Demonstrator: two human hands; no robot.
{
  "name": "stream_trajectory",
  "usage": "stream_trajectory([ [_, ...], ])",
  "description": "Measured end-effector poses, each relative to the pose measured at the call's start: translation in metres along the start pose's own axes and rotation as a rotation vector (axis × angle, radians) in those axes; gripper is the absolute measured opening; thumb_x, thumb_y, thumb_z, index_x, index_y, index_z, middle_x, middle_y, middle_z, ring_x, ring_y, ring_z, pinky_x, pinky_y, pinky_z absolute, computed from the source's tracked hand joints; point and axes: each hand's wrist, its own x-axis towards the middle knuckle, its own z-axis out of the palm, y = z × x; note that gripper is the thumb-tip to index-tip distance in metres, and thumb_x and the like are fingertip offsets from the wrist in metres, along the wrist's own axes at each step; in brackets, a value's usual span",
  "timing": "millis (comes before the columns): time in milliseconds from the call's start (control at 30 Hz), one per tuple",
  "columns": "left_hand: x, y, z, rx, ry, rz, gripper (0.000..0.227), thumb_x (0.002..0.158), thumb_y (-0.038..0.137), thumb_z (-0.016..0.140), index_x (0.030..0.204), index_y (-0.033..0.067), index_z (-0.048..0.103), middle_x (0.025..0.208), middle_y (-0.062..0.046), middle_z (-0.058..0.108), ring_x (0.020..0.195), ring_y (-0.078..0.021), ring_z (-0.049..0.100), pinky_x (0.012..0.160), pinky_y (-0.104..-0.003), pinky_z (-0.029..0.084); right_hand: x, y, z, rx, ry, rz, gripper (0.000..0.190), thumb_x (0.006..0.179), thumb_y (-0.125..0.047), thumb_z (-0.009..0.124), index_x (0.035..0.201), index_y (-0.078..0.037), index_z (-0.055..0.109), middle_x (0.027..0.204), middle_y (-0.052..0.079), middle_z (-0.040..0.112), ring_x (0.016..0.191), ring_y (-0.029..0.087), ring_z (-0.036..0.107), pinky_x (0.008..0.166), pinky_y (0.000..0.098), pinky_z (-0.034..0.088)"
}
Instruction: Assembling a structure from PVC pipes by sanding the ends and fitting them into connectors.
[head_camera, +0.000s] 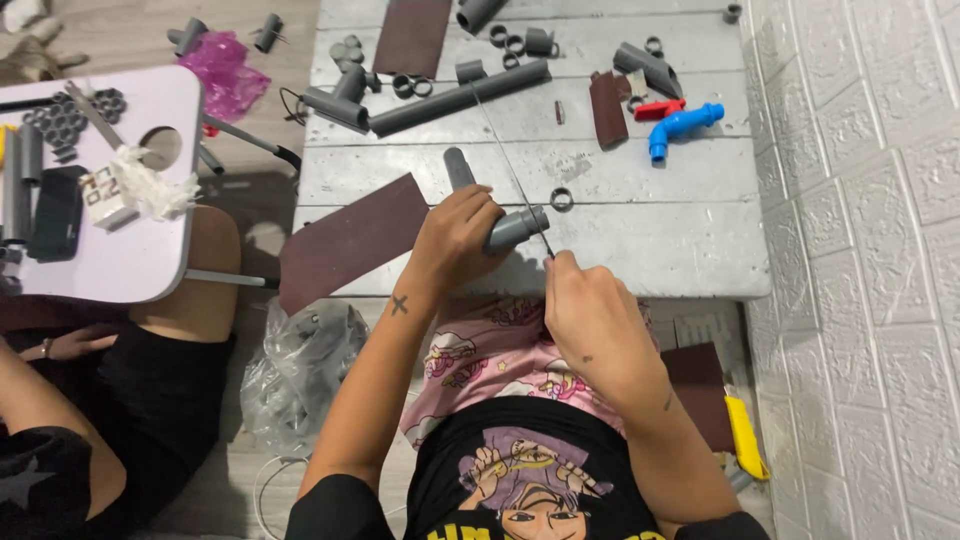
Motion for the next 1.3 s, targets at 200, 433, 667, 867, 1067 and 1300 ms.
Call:
stream_trajectory([
  [200, 0.022, -0.017, -0.013, -0.347, 0.184, -0.124, 0.058, 0.073, 0.066, 0.074, 0.095, 0.0126, 0.072, 0.063, 0.002, 0.052, 0.056, -0.018, 0.054, 0.06, -0.032, 0.054, 0.015, -0.022, -0.025, 0.045, 0.02, -0.065, 0.043, 0.112, -0.027, 0.024, 0.096, -0.002, 0.055, 0.056, 0.018, 0.059, 0.055, 0.037, 0.071, 0.049, 0.0432, 0.057],
  [433, 0.058, -0.028, -0.037, -0.036, 0.581, -0.135, 0.03, 0.088, 0.026, 0.061, 0.059, 0.0188, 0.055, 0.047, 0.005, 0.041, 0.04, -0.0172, 0.039, 0.043, -0.026, 0.041, 0.003, -0.036, -0.023, 0.239, -0.019, -0.094, 0.043, 0.108, -0.028, 0.027, 0.094, -0.001, 0.058, 0.063, 0.028, 0.064, 0.068, 0.047, 0.07, 0.058, 0.0535, 0.055],
  [667, 0.06, -0.034, -0.008, 0.014, 0.569, -0.027, 0.026, 0.081, 0.022, 0.064, 0.058, 0.0189, 0.052, 0.047, 0.005, 0.042, 0.039, -0.0159, 0.043, 0.044, -0.024, 0.04, 0.015, -0.021, -0.02, 0.179, 0.082, -0.098, 0.043, 0.108, -0.031, 0.03, 0.092, -0.003, 0.058, 0.075, 0.037, 0.065, 0.085, 0.059, 0.067, 0.076, 0.0656, 0.05],
  [867, 0.079, -0.011, -0.017, -0.109, 0.561, -0.12, 0.029, 0.084, 0.021, 0.06, 0.057, 0.0151, 0.052, 0.042, 0.003, 0.041, 0.037, -0.0144, 0.043, 0.04, -0.022, 0.04, 0.016, -0.023, -0.018, 0.227, 0.17, -0.084, 0.041, 0.111, -0.027, 0.031, 0.09, -0.003, 0.057, 0.068, 0.033, 0.065, 0.076, 0.056, 0.068, 0.07, 0.0598, 0.052],
  [1067, 0.08, -0.027, -0.014, -0.158, 0.604, -0.238, 0.025, 0.089, 0.019, 0.063, 0.064, 0.0164, 0.059, 0.05, 0.001, 0.052, 0.043, -0.0211, 0.053, 0.047, -0.025, 0.048, 0.008, -0.018, -0.011, 0.28, 0.154, -0.03, 0.04, 0.109, -0.027, 0.034, 0.086, -0.004, 0.057, 0.065, 0.03, 0.066, 0.072, 0.051, 0.071, 0.063, 0.0513, 0.058],
  [1300, 0.086, -0.04, -0.017, -0.044, 0.637, -0.302, 0.038, 0.09, 0.016, 0.053, 0.054, 0.0183, 0.042, 0.039, 0.005, 0.033, 0.034, -0.0104, 0.034, 0.039, -0.019, 0.034, 0.005, -0.012, 0.005, 0.199, 0.099, -0.049, 0.037, 0.109, -0.031, 0.036, 0.1, -0.003, 0.059, 0.062, 0.027, 0.065, 0.064, 0.044, 0.073, 0.054, 0.0477, 0.058],
])
